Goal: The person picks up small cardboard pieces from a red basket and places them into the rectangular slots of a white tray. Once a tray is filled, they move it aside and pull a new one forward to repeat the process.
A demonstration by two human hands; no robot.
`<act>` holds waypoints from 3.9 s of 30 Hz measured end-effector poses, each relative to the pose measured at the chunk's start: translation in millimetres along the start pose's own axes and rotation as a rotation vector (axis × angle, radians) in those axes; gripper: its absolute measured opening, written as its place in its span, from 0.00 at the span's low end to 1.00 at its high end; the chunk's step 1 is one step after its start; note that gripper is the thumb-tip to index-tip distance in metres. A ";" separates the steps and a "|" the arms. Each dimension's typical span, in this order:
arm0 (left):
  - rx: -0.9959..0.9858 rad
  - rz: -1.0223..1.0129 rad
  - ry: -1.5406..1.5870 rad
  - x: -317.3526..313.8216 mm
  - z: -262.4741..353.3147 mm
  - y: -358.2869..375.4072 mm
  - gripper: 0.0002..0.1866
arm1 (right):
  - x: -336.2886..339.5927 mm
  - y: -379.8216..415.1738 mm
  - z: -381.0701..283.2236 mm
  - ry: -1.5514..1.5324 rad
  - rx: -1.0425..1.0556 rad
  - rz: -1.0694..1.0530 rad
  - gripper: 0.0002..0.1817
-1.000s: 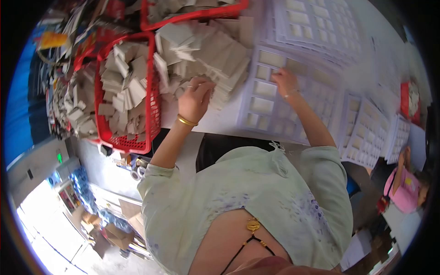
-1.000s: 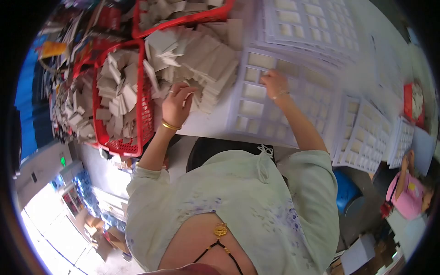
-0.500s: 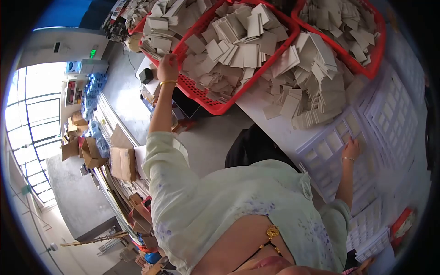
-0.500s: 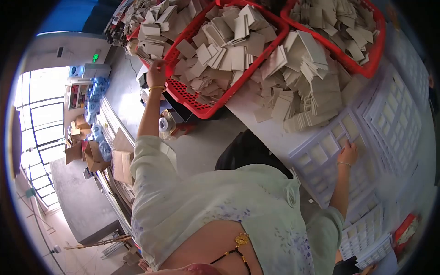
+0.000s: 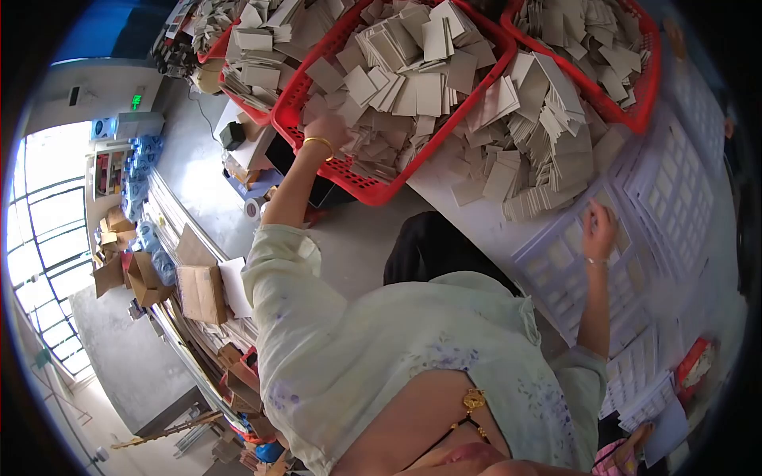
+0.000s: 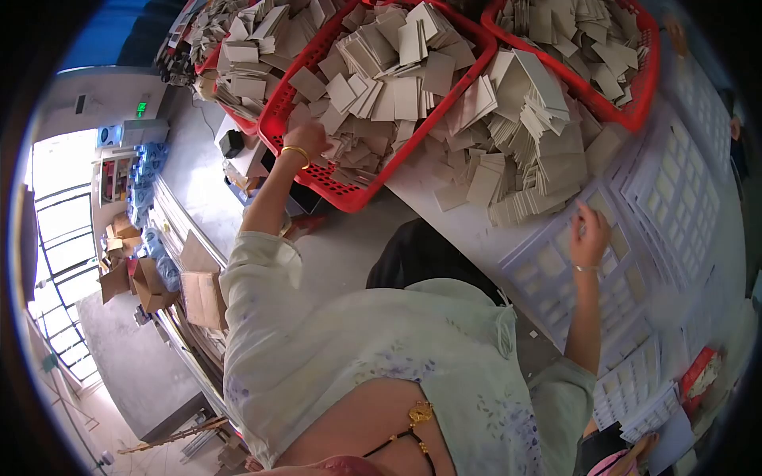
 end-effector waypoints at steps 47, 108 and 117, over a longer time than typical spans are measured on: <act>-1.145 0.159 1.084 92.1 452.7 203.0 0.09 | 19.4 128.4 48.7 -0.560 -0.793 0.188 0.10; -0.787 0.296 0.805 -57.4 378.8 201.6 0.10 | 14.4 194.8 165.9 0.414 -0.463 -0.657 0.15; -0.398 0.365 0.931 -71.6 273.2 135.7 0.09 | -54.5 22.8 -28.7 0.113 0.013 -0.188 0.28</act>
Point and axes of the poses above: each hand's wrist, its own y-axis away from the middle knuckle, its own x-axis out of the back of the hand, z = x × y, the point moved 9 cm from there along -y, towards the middle knuckle, and after that the axes turned 8 degrees about x, right-handed, at the moved point
